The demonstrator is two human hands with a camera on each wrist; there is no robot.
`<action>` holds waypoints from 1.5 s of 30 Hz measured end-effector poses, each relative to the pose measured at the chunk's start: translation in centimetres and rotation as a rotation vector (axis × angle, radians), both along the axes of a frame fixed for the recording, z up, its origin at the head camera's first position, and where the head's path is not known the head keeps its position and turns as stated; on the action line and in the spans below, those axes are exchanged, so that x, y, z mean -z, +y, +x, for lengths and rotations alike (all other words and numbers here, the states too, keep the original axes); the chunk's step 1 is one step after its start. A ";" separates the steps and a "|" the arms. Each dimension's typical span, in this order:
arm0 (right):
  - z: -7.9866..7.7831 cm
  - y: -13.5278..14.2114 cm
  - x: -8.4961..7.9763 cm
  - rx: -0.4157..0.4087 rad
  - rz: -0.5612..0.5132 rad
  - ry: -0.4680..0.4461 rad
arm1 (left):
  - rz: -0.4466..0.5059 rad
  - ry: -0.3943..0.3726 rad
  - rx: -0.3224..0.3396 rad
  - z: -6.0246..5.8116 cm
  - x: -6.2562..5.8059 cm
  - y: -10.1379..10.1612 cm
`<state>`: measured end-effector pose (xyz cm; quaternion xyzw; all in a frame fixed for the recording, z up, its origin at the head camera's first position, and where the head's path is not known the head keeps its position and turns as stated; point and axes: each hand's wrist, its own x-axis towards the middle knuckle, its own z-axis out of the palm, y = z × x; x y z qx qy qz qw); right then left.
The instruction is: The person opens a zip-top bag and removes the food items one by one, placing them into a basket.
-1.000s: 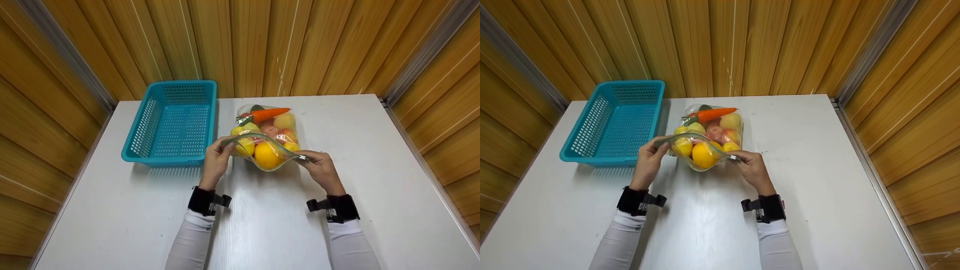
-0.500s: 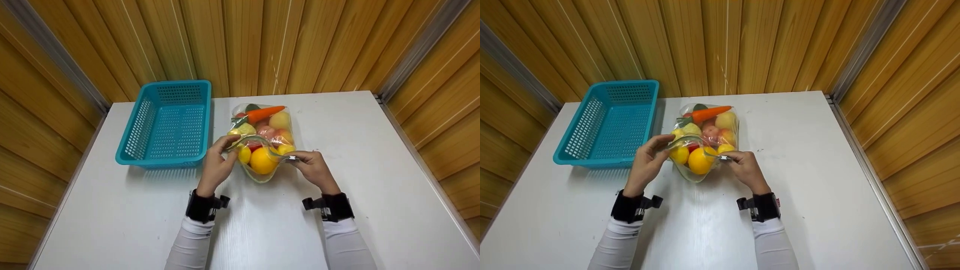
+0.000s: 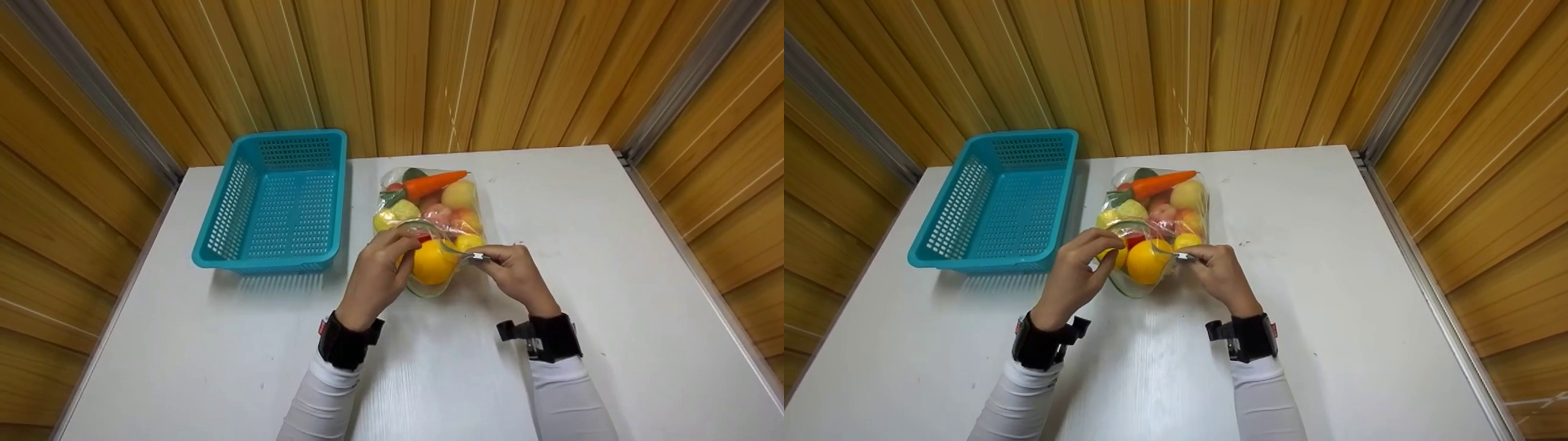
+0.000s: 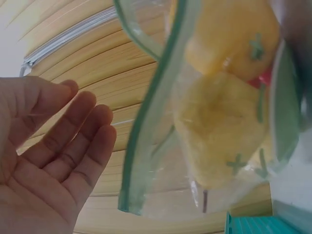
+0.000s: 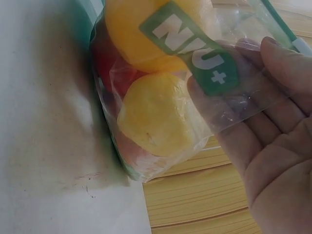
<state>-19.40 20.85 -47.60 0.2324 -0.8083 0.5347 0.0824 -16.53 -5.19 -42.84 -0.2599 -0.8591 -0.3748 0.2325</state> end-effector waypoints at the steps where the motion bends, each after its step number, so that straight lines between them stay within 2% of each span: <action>1: 0.0 0.1 0.0 -0.002 0.003 -0.003 | -0.029 0.010 -0.005 -0.1 0.2 0.1; 4: 0.0 0.2 0.0 -0.011 -0.002 -0.015 | -0.112 0.048 -0.028 -0.4 0.7 0.1; 10: 0.0 0.2 0.1 -0.014 -0.008 -0.018 | -0.206 0.097 -0.102 -0.7 1.6 -0.2; 18: 0.2 0.2 0.0 -0.015 0.010 0.005 | -0.258 -0.005 -0.180 -1.1 2.3 -0.4; 23: 0.3 0.3 -0.1 -0.022 0.013 0.013 | -0.274 -0.065 -0.202 -1.2 2.6 -0.7; 28: 0.3 0.3 -0.2 -0.016 0.034 0.017 | -0.268 -0.087 -0.203 -1.2 2.6 -0.7; 35: 0.2 0.3 -0.1 -0.019 0.041 0.010 | -0.306 -0.120 -0.204 -1.1 2.7 -0.8; 45: 0.0 0.2 0.1 -0.046 0.045 0.011 | -0.351 -0.279 -0.183 -1.3 3.3 -1.1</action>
